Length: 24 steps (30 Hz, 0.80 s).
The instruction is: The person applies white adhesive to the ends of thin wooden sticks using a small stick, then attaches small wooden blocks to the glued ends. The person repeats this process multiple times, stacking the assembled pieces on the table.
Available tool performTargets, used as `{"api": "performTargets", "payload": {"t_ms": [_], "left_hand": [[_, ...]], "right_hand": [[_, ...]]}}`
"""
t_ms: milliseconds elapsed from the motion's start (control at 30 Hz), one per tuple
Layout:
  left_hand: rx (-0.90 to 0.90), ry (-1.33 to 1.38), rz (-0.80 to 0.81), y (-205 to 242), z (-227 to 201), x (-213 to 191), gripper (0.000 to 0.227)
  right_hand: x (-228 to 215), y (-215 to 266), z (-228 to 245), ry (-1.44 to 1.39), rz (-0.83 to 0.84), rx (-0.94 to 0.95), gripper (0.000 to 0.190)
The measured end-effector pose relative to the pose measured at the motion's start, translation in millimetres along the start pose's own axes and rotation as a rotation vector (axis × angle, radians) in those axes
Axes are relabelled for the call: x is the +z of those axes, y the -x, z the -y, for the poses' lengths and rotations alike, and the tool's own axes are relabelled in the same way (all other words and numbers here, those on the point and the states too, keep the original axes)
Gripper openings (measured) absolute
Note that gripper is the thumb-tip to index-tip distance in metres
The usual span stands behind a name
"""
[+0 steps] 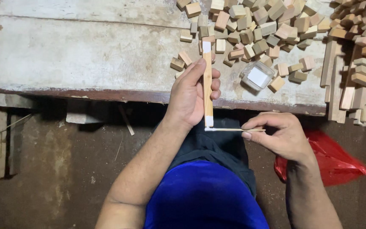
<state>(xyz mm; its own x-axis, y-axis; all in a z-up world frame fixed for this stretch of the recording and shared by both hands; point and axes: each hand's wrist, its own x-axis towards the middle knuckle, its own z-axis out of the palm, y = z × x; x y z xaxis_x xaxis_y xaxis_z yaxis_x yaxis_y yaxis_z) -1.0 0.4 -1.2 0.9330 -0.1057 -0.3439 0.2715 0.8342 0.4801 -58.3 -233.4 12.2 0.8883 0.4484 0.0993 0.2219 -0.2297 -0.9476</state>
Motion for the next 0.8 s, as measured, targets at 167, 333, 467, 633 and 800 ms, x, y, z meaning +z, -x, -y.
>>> {"api": "performTargets", "payload": {"t_ms": [167,333,467,633,800], "left_hand": [[0.005,0.003,0.006,-1.4,0.0,-0.3,0.033],[-0.041,0.034,-0.039,-2.1,-5.3,3.2,0.034],[-0.045,0.032,-0.04,0.7,-4.9,7.7,0.033],[-0.046,0.022,-0.059,5.7,-9.4,10.0,0.036],[0.007,-0.004,-0.005,1.3,-2.4,0.8,0.025]], "right_hand": [[-3.1,2.0,-4.6,-0.016,-0.047,0.0,0.015],[-6.1,9.5,0.4,0.043,-0.139,0.15,0.018],[-1.6,0.6,7.5,0.111,-0.204,0.225,0.021],[-1.2,-3.1,1.7,0.14,-0.137,0.215,0.022],[-2.8,-8.3,-2.0,-0.071,-0.11,0.04,0.017]]}}
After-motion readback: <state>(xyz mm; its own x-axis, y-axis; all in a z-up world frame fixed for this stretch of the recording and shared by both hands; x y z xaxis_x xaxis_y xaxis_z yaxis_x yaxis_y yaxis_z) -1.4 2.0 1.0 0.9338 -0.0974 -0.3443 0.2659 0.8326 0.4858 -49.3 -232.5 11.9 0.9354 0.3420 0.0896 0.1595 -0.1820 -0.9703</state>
